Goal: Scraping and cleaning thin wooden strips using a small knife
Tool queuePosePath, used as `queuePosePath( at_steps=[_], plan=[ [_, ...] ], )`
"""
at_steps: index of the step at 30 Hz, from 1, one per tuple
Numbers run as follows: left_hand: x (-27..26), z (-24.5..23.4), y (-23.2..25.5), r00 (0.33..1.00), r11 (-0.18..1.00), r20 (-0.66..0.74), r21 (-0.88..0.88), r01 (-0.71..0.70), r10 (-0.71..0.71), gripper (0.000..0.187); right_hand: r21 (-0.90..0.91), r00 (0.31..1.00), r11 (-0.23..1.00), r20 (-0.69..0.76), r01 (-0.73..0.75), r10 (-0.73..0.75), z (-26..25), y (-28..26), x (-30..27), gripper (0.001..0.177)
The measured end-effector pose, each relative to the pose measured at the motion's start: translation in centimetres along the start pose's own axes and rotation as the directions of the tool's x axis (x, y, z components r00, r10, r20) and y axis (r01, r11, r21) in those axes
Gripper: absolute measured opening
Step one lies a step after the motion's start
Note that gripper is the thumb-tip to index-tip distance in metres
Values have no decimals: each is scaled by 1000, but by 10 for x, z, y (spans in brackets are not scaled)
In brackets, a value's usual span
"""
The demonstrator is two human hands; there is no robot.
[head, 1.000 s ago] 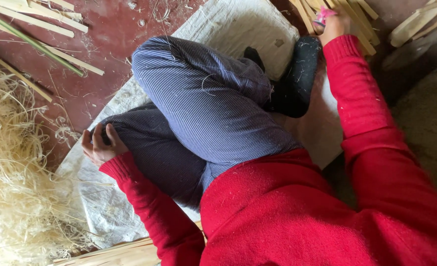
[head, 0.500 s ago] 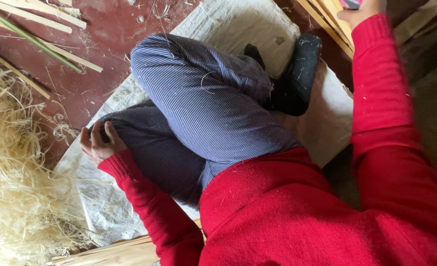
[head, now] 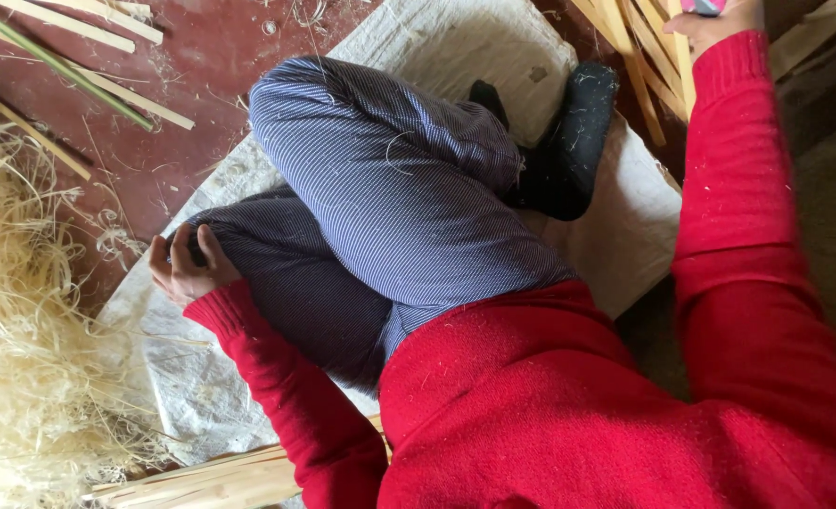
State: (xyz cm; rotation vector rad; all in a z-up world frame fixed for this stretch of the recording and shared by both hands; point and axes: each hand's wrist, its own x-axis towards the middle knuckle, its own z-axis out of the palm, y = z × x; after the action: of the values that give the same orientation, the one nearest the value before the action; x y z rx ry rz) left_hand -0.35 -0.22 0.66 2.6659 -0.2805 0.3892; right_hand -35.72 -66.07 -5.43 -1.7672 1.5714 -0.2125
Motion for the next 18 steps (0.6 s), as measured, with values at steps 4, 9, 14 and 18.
queuePosePath(
  at_steps=[4, 9, 14, 18],
  plan=[
    [1, 0, 1, 1000, 1000, -9, -1, -16, 16, 26, -86, 993, 990, -12, 114, -116, -6, -11, -8, 39],
    [0, 0, 0, 1000, 1000, -14, 5, -9, 9, 24, -134, 986, 977, -4, 167, -169, -8, -19, -15, 38],
    [0, 0, 0, 1000, 1000, -15, 4, -23, 23, 27, -140, 965, 955, 23, 261, -260, -1, -11, -7, 46],
    [0, 0, 2, 1000, 1000, -15, -3, 11, -11, 24, 72, 974, 973, 48, 218, -222, 6, -19, -12, 57]
  ],
)
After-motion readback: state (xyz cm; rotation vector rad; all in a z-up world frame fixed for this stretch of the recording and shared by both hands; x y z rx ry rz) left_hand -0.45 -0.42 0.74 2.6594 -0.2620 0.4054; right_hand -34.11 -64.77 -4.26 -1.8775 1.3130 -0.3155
